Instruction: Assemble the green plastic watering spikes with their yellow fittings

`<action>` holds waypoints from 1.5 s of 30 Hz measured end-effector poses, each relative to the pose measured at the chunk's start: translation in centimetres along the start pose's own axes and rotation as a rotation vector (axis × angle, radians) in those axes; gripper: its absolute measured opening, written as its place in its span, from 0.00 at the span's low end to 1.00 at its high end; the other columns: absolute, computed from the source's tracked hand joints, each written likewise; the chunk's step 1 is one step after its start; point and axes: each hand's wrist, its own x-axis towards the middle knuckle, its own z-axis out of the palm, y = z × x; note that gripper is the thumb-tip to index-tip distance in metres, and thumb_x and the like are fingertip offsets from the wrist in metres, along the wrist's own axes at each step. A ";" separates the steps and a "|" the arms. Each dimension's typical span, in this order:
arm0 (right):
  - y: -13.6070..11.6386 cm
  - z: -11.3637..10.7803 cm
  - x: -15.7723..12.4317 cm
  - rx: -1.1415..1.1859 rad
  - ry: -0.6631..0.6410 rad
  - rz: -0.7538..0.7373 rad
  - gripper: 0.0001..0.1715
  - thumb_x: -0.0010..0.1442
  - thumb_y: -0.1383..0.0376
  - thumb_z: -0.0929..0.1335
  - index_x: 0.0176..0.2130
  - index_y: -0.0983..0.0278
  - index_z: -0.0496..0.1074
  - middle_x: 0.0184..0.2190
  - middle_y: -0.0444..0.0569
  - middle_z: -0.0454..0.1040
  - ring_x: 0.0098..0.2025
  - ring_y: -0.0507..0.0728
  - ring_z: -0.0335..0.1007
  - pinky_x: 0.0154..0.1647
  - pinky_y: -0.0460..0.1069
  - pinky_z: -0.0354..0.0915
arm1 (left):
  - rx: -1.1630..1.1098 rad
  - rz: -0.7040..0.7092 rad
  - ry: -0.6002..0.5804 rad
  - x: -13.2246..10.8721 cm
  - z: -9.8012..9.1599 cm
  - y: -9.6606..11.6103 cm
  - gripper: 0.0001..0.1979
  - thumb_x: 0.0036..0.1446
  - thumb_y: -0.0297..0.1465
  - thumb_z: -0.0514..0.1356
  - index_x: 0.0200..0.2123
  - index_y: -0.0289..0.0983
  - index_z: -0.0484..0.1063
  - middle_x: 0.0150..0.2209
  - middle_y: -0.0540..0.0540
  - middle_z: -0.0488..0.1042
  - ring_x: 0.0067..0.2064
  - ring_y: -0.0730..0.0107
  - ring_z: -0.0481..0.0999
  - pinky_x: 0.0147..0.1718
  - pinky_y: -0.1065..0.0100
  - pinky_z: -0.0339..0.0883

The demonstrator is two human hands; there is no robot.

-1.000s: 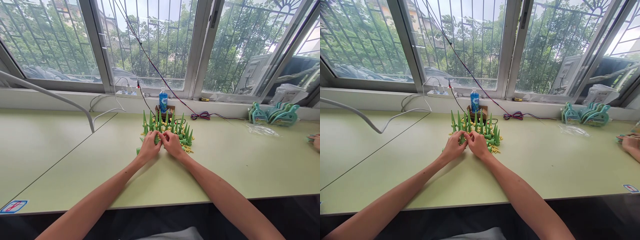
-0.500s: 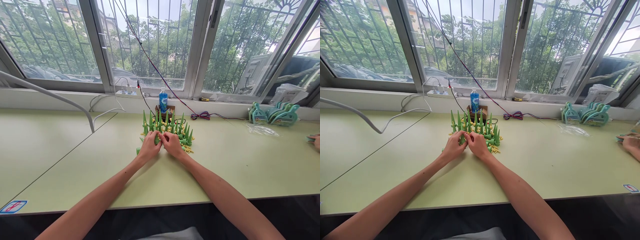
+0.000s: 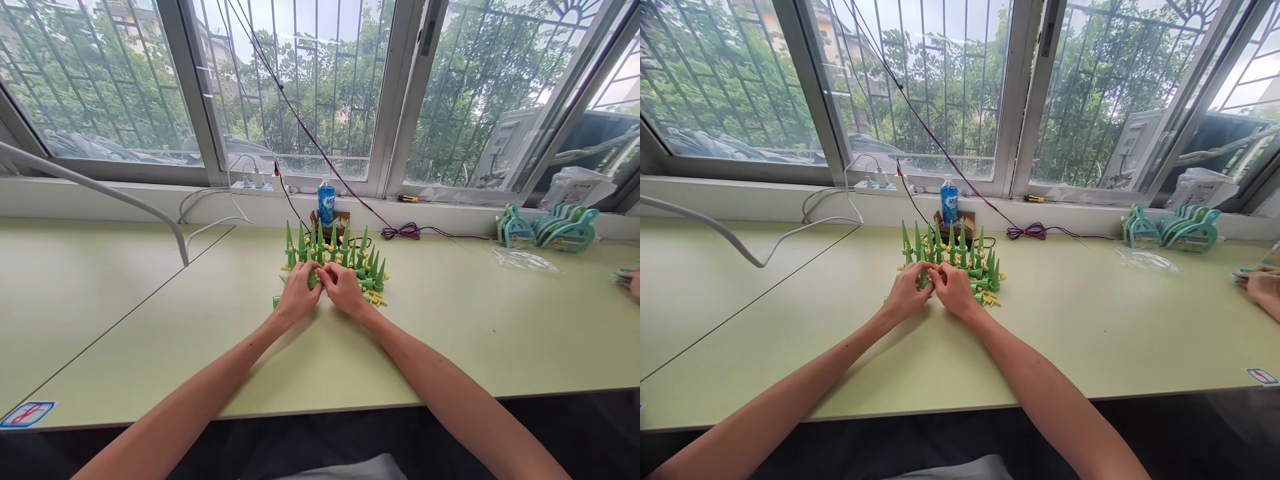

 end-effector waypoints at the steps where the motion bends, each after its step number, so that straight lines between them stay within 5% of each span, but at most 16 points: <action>1: 0.0 0.0 0.0 -0.004 0.004 -0.001 0.20 0.64 0.54 0.62 0.26 0.63 0.64 0.19 0.41 0.64 0.22 0.50 0.57 0.25 0.46 0.53 | -0.001 0.004 -0.005 0.0 0.0 0.0 0.10 0.55 0.28 0.56 0.41 0.39 0.70 0.38 0.45 0.70 0.39 0.63 0.71 0.39 0.63 0.66; 8: 0.1 0.0 0.2 -0.046 0.030 -0.006 0.28 0.65 0.50 0.60 0.21 0.63 0.62 0.18 0.42 0.62 0.21 0.50 0.55 0.25 0.46 0.51 | -0.012 0.007 -0.034 0.0 0.0 -0.1 0.09 0.55 0.28 0.57 0.41 0.40 0.71 0.37 0.45 0.70 0.39 0.63 0.71 0.38 0.64 0.66; 16: -0.2 0.1 -0.1 -0.017 0.001 0.001 0.15 0.63 0.55 0.62 0.34 0.62 0.69 0.18 0.41 0.63 0.21 0.51 0.58 0.25 0.46 0.53 | 0.028 0.002 0.011 0.0 -0.1 0.1 0.09 0.56 0.28 0.56 0.41 0.39 0.70 0.39 0.44 0.71 0.40 0.62 0.72 0.40 0.62 0.66; 30: -0.1 0.3 -0.1 -0.035 0.031 0.014 0.25 0.65 0.52 0.61 0.22 0.63 0.61 0.18 0.41 0.61 0.22 0.50 0.53 0.25 0.46 0.51 | 0.012 0.011 -0.034 -0.4 -0.2 -0.1 0.07 0.55 0.29 0.57 0.39 0.39 0.70 0.39 0.45 0.71 0.39 0.63 0.72 0.38 0.64 0.66; 38: -0.8 0.5 -0.4 0.004 0.021 0.012 0.12 0.65 0.59 0.62 0.35 0.62 0.69 0.23 0.42 0.69 0.24 0.51 0.62 0.28 0.45 0.56 | 0.008 -0.032 -0.026 -0.5 -0.6 -0.2 0.12 0.56 0.32 0.57 0.44 0.38 0.70 0.42 0.44 0.72 0.39 0.63 0.72 0.39 0.63 0.66; 45: -0.5 0.9 -0.4 -0.007 -0.003 0.034 0.10 0.66 0.62 0.60 0.37 0.62 0.68 0.30 0.46 0.74 0.29 0.53 0.68 0.32 0.46 0.59 | 0.019 -0.032 -0.019 -0.5 -0.7 -0.6 0.13 0.55 0.34 0.58 0.44 0.38 0.70 0.40 0.46 0.71 0.34 0.66 0.71 0.35 0.64 0.66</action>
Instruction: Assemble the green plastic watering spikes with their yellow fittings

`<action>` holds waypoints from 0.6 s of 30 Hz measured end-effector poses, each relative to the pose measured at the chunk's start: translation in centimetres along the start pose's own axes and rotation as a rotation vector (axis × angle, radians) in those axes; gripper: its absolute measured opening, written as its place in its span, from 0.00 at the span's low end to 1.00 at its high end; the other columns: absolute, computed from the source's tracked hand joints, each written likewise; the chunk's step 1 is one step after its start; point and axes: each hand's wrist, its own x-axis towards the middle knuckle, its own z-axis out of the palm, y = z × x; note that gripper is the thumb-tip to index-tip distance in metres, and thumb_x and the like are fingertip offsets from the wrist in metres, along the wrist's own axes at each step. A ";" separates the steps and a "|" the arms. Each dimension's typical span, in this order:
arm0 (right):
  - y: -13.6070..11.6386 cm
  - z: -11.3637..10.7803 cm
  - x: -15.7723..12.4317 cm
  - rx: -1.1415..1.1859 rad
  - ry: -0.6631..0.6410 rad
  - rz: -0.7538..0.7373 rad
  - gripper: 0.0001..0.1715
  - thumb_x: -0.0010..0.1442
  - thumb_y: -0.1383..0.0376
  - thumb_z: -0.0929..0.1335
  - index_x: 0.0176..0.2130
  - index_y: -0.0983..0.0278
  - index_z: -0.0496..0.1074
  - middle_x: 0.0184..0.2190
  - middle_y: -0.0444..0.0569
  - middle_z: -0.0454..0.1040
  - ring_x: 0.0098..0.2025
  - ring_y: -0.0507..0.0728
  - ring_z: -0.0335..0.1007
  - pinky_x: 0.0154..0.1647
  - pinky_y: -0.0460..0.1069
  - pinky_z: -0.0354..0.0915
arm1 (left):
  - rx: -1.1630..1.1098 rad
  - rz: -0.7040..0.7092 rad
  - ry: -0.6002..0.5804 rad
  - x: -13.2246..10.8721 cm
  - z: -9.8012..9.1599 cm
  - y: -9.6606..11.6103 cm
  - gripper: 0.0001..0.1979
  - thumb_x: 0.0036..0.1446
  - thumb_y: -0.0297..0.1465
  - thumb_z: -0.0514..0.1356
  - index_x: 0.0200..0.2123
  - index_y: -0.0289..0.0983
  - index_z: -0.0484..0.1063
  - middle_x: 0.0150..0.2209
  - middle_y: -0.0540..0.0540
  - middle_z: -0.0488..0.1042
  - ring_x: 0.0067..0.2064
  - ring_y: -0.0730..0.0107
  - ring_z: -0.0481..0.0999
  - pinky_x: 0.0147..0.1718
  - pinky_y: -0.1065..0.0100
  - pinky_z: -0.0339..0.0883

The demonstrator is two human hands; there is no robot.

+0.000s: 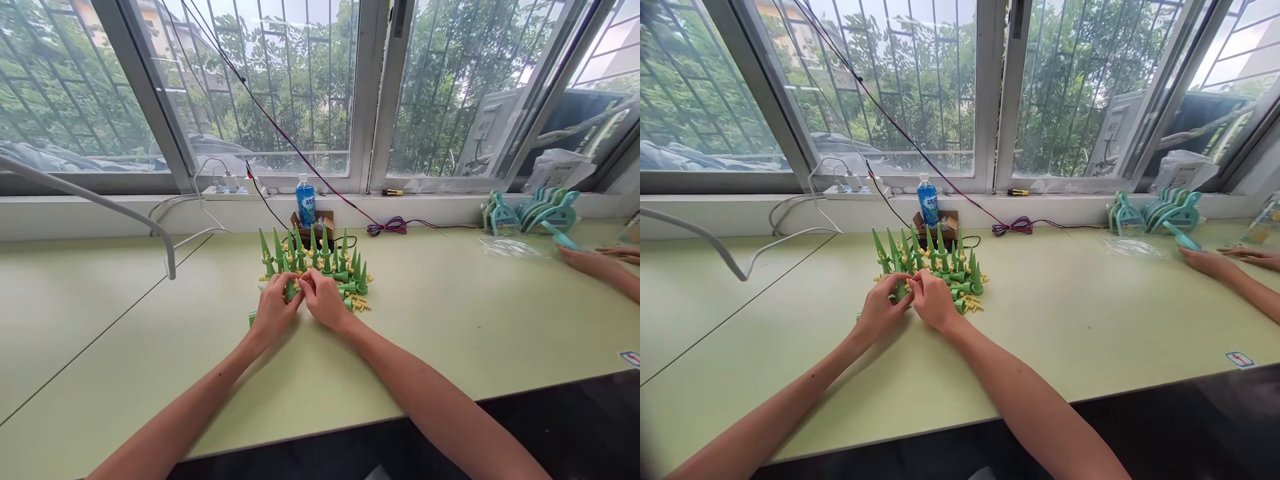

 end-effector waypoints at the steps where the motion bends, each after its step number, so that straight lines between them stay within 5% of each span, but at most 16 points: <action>1: 0.0 0.0 0.0 -0.008 -0.004 0.008 0.10 0.66 0.62 0.60 0.37 0.62 0.68 0.31 0.47 0.75 0.30 0.54 0.68 0.32 0.46 0.59 | 0.001 0.003 0.000 0.0 0.0 0.0 0.13 0.55 0.34 0.58 0.44 0.38 0.70 0.40 0.46 0.71 0.34 0.66 0.70 0.35 0.65 0.66; 18: 0.6 -0.7 0.2 -0.112 0.011 0.027 0.19 0.67 0.56 0.60 0.28 0.62 0.65 0.21 0.44 0.68 0.23 0.52 0.60 0.28 0.46 0.53 | -0.023 0.069 0.027 -0.2 0.7 0.3 0.09 0.56 0.30 0.58 0.41 0.38 0.71 0.41 0.45 0.70 0.38 0.65 0.71 0.35 0.65 0.66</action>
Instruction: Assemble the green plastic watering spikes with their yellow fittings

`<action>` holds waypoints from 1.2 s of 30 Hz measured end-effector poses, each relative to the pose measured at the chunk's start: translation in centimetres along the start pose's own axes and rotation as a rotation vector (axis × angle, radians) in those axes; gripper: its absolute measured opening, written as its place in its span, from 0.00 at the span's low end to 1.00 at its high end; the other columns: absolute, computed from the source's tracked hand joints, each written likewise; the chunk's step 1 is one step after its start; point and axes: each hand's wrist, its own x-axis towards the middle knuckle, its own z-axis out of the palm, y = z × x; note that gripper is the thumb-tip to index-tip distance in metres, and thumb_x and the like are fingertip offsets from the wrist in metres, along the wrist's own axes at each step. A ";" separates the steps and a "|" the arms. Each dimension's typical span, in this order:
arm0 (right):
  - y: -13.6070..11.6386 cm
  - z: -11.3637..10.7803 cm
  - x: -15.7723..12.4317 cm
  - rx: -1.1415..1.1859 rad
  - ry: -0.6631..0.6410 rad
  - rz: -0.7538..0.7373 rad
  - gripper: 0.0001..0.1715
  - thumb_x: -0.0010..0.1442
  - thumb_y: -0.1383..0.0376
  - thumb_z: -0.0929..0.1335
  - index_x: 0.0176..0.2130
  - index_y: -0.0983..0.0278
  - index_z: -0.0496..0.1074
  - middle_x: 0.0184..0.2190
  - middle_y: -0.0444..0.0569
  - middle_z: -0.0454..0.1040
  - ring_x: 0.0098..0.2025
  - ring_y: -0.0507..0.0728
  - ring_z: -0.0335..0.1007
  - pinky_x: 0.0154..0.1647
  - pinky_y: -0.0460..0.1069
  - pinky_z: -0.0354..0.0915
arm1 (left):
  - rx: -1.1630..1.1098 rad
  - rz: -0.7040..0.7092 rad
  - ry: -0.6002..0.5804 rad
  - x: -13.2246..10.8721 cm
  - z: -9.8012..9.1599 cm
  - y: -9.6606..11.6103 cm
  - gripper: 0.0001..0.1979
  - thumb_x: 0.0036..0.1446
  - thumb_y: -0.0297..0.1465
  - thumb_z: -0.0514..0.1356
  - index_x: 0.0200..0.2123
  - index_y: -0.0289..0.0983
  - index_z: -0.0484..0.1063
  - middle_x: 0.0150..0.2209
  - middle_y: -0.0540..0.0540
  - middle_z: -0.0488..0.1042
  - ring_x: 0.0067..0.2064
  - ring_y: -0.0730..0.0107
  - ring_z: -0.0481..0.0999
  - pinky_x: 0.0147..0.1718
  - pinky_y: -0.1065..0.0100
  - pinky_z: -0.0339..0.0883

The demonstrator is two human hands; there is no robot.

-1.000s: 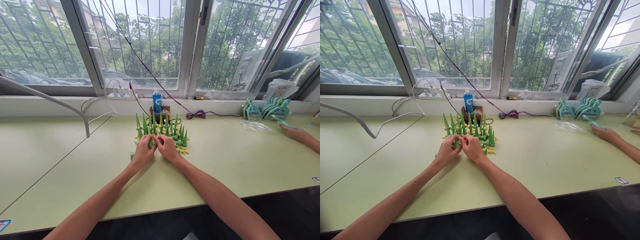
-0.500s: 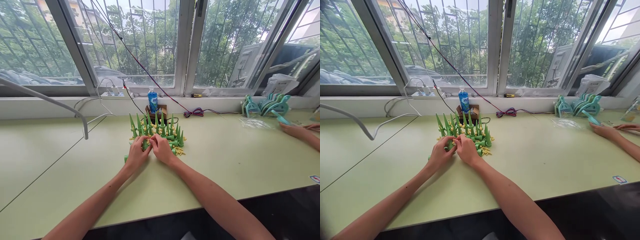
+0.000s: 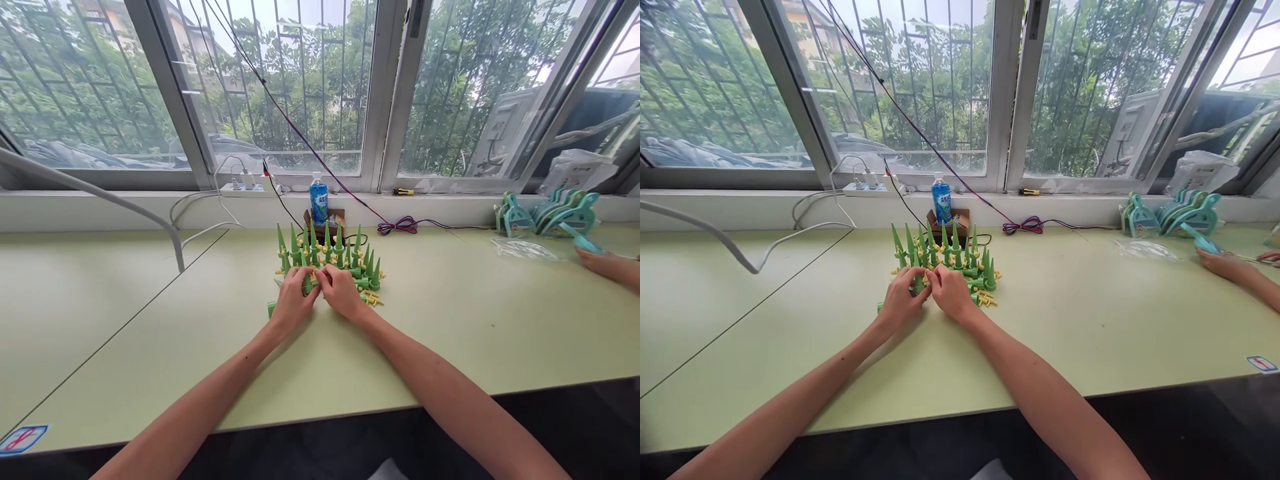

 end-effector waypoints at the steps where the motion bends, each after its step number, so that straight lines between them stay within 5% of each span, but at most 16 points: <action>1: 0.0 0.0 0.0 0.011 -0.004 0.001 0.19 0.67 0.55 0.60 0.28 0.62 0.64 0.21 0.44 0.68 0.23 0.51 0.59 0.27 0.46 0.52 | 0.001 0.004 0.004 0.0 0.0 0.0 0.09 0.56 0.30 0.58 0.42 0.38 0.71 0.40 0.45 0.70 0.38 0.65 0.71 0.35 0.65 0.66; 13: 0.0 -0.3 0.2 0.099 -0.041 -0.089 0.15 0.66 0.58 0.60 0.32 0.63 0.66 0.25 0.44 0.70 0.25 0.52 0.61 0.27 0.46 0.54 | 0.024 0.008 0.038 0.6 0.2 -0.6 0.11 0.55 0.29 0.59 0.43 0.38 0.69 0.40 0.45 0.72 0.38 0.65 0.71 0.38 0.64 0.65; 36: 0.5 -0.4 0.3 -0.027 -0.015 -0.073 0.19 0.66 0.58 0.59 0.25 0.62 0.62 0.20 0.42 0.64 0.22 0.51 0.53 0.24 0.46 0.49 | -0.025 -0.031 -0.021 0.4 0.4 -0.4 0.11 0.54 0.31 0.59 0.42 0.38 0.68 0.39 0.46 0.72 0.36 0.66 0.70 0.35 0.66 0.64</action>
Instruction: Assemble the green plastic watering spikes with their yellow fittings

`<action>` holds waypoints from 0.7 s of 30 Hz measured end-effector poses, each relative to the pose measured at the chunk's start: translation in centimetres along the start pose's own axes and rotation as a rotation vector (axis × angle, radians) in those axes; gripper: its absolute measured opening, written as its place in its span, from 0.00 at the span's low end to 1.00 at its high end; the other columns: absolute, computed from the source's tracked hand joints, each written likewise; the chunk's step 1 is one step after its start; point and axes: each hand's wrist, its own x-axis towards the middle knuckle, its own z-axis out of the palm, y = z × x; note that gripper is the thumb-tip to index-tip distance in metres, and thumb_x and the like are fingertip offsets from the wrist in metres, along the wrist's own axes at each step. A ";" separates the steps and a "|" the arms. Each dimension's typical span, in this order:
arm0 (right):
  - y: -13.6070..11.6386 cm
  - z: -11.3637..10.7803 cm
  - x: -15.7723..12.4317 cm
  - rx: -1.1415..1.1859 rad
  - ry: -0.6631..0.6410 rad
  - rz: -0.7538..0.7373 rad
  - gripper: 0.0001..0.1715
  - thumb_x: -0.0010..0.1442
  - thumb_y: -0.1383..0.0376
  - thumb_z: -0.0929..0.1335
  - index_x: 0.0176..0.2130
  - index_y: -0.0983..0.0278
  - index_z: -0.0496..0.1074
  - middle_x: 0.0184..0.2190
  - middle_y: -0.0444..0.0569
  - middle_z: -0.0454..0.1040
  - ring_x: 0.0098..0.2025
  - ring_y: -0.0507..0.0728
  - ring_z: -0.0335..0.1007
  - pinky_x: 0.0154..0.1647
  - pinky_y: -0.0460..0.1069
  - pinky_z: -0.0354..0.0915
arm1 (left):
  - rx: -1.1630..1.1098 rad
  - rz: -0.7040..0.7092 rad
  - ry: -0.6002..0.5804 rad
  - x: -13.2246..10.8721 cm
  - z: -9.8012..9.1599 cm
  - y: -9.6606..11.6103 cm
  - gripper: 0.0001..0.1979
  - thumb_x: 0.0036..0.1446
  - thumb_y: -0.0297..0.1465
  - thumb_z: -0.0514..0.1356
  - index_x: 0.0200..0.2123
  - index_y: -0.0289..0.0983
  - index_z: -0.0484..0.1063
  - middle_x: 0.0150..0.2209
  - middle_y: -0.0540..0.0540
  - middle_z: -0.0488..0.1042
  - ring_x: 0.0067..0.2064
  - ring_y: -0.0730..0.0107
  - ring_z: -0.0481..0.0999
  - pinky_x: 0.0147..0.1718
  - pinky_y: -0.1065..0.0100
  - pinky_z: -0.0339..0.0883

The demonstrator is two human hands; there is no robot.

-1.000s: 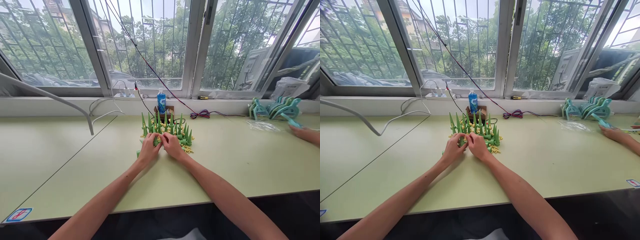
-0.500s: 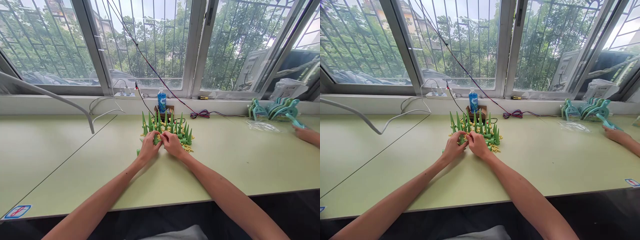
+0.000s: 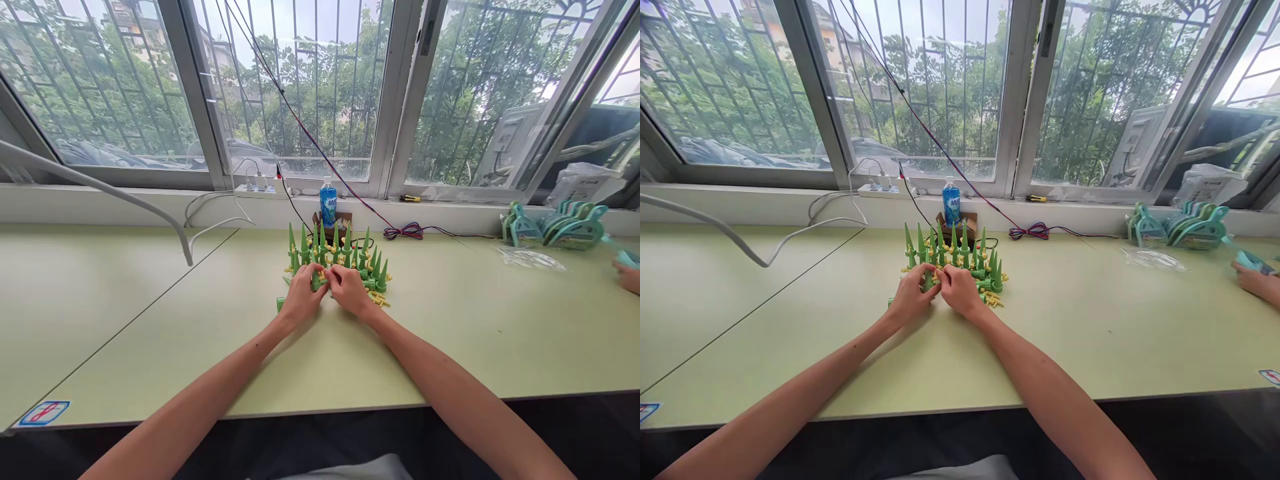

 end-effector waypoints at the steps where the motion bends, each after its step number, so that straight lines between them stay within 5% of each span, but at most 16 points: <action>1: 0.1 0.0 0.0 -0.005 0.003 -0.003 0.20 0.66 0.58 0.59 0.24 0.62 0.61 0.19 0.42 0.63 0.22 0.51 0.53 0.24 0.46 0.48 | -0.002 0.003 -0.001 0.0 0.0 0.0 0.11 0.54 0.31 0.59 0.42 0.38 0.68 0.39 0.46 0.71 0.36 0.67 0.70 0.35 0.66 0.64; 21: 0.3 0.2 0.1 -0.095 0.006 -0.007 0.23 0.66 0.58 0.59 0.21 0.63 0.62 0.18 0.43 0.64 0.21 0.50 0.51 0.25 0.47 0.48 | 0.002 0.025 -0.010 -0.2 0.0 0.2 0.10 0.54 0.31 0.59 0.41 0.39 0.69 0.38 0.46 0.70 0.36 0.65 0.71 0.36 0.65 0.65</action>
